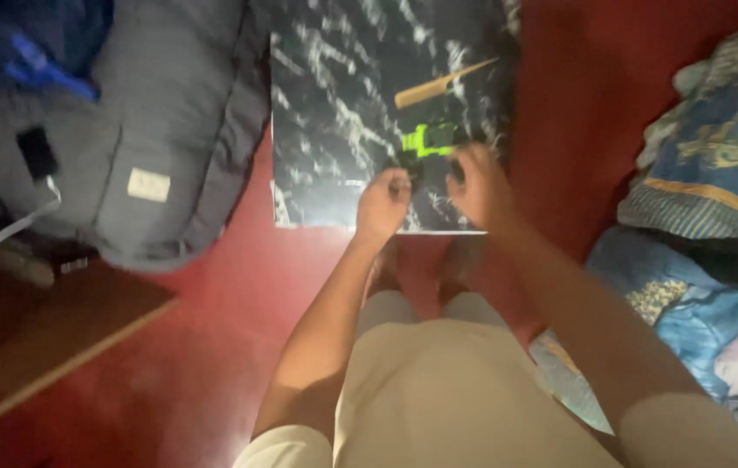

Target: Sort and organize various household items including an iron and a gift box.

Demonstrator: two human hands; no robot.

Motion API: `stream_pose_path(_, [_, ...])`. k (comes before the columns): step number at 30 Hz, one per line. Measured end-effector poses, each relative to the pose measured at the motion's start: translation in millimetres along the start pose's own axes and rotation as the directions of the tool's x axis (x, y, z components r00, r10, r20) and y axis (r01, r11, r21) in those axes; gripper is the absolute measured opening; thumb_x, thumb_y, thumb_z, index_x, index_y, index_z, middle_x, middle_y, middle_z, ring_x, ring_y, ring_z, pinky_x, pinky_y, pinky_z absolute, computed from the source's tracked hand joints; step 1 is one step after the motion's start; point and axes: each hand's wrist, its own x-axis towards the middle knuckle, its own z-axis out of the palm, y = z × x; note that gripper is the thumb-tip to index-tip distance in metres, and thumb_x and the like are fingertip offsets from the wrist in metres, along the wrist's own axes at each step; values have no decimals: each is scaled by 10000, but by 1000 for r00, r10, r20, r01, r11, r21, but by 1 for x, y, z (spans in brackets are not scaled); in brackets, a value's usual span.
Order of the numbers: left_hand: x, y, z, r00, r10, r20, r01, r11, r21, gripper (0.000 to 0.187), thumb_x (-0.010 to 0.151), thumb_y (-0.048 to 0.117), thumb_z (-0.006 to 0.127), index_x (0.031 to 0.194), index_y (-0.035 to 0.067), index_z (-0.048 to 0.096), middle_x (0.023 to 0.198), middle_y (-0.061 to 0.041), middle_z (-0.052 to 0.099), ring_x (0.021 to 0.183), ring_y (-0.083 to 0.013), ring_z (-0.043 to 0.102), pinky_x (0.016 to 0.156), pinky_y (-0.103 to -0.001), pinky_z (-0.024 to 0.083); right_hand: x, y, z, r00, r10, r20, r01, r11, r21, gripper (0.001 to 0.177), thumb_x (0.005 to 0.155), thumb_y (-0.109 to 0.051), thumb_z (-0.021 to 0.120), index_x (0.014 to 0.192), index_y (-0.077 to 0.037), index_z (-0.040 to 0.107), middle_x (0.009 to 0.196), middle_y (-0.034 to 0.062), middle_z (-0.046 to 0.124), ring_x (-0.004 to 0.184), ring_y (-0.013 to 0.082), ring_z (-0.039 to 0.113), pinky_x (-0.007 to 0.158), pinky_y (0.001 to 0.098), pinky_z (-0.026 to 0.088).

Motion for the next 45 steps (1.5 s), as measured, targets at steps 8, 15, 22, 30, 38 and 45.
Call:
stream_pose_path(8, [-6, -3, 23, 993, -114, -32, 115, 993, 24, 270, 877, 129, 687, 1145, 112, 700, 949, -111, 770, 869, -276, 740, 794, -375, 568, 60, 26, 19, 963, 125, 238, -134, 991, 23, 651, 796, -75, 751, 1414, -71, 548, 1427, 178, 531, 1297, 393, 488, 1073, 473, 414])
stream_pose_path(15, [-2, -7, 25, 977, -211, 25, 212, 976, -53, 294, 877, 155, 716, 1166, 108, 686, 936, -85, 776, 842, -230, 749, 781, -346, 575, 57, 65, 50, 925, 289, 245, -316, 946, 77, 520, 835, -208, 835, 1279, -27, 633, 1228, 202, 661, 1131, 370, 640, 987, 441, 507])
stream_pose_path(22, [22, -9, 34, 988, -151, 12, 151, 983, -104, 287, 943, 188, 662, 1221, 120, 680, 985, -90, 784, 897, -227, 751, 826, -349, 575, 38, 49, 2, 658, 494, 568, -716, 179, 675, 375, 990, -230, 688, 1281, -3, 620, 1164, 148, 700, 956, 242, 737, 795, 344, 644])
stream_pose_path(30, [28, 48, 69, 963, -174, 207, 234, 920, -315, 670, 1000, 512, 546, 1477, 51, 454, 1332, -182, 635, 1255, -290, 601, 1079, -386, 438, -29, 66, -11, 665, 597, 448, -596, 62, 801, 383, 946, -161, 673, 1276, -12, 550, 995, 145, 690, 777, 244, 717, 688, 372, 634])
stream_pose_path(38, [13, 77, 180, 983, -36, 180, 84, 961, -263, 711, 1046, 496, 484, 1548, 6, 368, 1543, -240, 446, 1421, -347, 434, 1165, -421, 337, -79, 105, -76, 700, 637, 325, -523, 146, 840, 419, 967, -269, 698, 1293, -26, 596, 997, 90, 687, 783, 166, 695, 682, 317, 618])
stream_pose_path(45, [-1, 154, 289, 962, 38, 270, 57, 941, -332, 583, 1061, 356, 516, 1504, -3, 400, 1432, -193, 562, 1323, -281, 543, 1121, -387, 415, -107, 197, -158, 727, 627, 279, -447, 124, 886, 416, 987, -299, 667, 1310, -48, 595, 1085, 89, 685, 814, 162, 689, 667, 299, 604])
